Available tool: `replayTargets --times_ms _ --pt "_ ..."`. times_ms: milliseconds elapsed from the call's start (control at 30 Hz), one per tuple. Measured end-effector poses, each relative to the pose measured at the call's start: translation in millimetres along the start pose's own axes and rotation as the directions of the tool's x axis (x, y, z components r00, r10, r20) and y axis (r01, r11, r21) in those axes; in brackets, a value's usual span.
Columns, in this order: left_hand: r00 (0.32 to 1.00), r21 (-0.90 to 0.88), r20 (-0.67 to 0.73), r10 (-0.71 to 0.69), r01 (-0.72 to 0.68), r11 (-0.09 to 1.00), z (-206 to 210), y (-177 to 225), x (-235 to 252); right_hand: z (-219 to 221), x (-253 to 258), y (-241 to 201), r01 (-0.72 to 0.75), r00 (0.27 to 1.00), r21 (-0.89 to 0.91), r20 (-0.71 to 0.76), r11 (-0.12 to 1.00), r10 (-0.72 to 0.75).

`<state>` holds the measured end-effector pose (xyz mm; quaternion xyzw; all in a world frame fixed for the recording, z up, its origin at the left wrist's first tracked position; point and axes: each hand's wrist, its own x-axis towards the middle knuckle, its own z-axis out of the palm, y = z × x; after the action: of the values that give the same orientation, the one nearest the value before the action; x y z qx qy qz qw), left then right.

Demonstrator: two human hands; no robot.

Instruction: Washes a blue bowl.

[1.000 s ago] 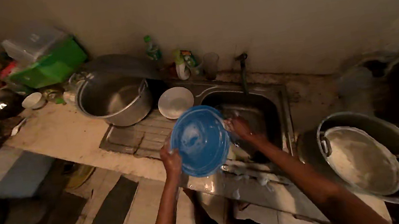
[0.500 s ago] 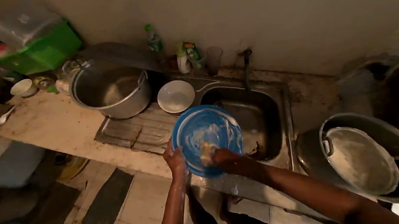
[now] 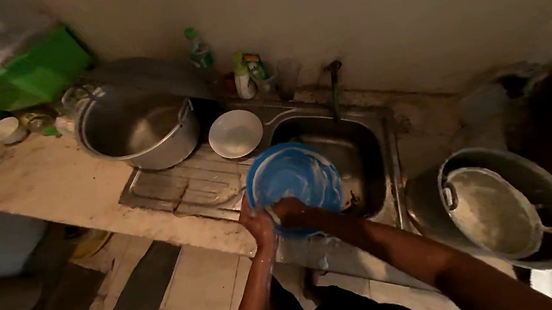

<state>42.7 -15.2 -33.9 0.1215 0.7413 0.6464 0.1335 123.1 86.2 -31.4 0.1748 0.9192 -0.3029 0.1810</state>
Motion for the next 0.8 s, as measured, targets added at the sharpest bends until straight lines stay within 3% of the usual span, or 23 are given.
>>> replayTargets --times_ms 133,167,233,267,333,400,433,500,600,667,733,800 --pt "1.0 0.004 0.012 0.002 -0.002 1.0 -2.7 -2.2 2.1 -17.6 36.7 38.4 -0.224 0.964 -0.013 -0.148 0.975 0.219" --pt "0.998 0.032 0.016 0.058 -0.058 0.998 -5.0 -3.5 1.6 -14.7 34.3 40.6 -0.253 0.962 -0.027 -0.115 0.967 0.248" --pt "0.951 0.161 0.121 0.286 -0.303 0.939 -9.8 -6.4 4.1 -8.8 19.6 25.3 -0.226 0.974 -0.068 0.014 0.972 0.228" --pt "0.882 0.252 0.237 0.408 -0.461 0.851 -14.1 -6.7 5.2 -5.3 13.2 16.3 -0.189 0.979 -0.07 0.062 0.979 0.194" --pt "0.661 0.342 0.521 0.541 -0.742 0.577 -27.3 -6.7 -1.5 0.6 4.2 7.9 -0.113 0.991 0.007 0.076 0.994 0.112" --pt "0.369 0.246 0.813 0.45 -0.919 0.309 -39.3 -11.8 -6.4 9.5 4.9 22.6 -0.004 1.0 0.126 -0.005 0.992 0.005" --pt "0.235 0.167 0.891 0.388 -0.965 0.2 -42.2 -14.0 -5.4 11.1 7.1 26.7 0.055 0.998 0.096 -0.015 0.994 -0.053" --pt "0.096 0.063 0.949 0.299 -0.991 0.119 -44.6 -16.6 -0.1 12.8 11.0 32.0 0.139 0.99 0.024 -0.015 0.99 -0.139" --pt "0.047 0.024 0.975 0.217 -0.994 0.11 -44.4 -12.9 7.8 7.0 13.4 37.6 0.171 0.983 0.033 0.061 0.985 -0.173" --pt "0.039 0.016 0.981 0.19 -0.993 0.117 -38.6 1.8 7.5 3.1 12.5 49.6 0.183 0.977 0.173 0.081 0.968 -0.199" --pt "0.043 0.01 0.974 0.221 -0.989 0.146 -28.1 15.2 6.9 -3.6 4.4 63.1 0.213 0.968 0.304 0.063 0.929 -0.242" --pt "0.059 0.014 0.958 0.282 -0.988 0.156 -17.9 18.9 5.5 -11.7 -8.2 65.2 0.215 0.966 0.279 0.076 0.936 -0.245"
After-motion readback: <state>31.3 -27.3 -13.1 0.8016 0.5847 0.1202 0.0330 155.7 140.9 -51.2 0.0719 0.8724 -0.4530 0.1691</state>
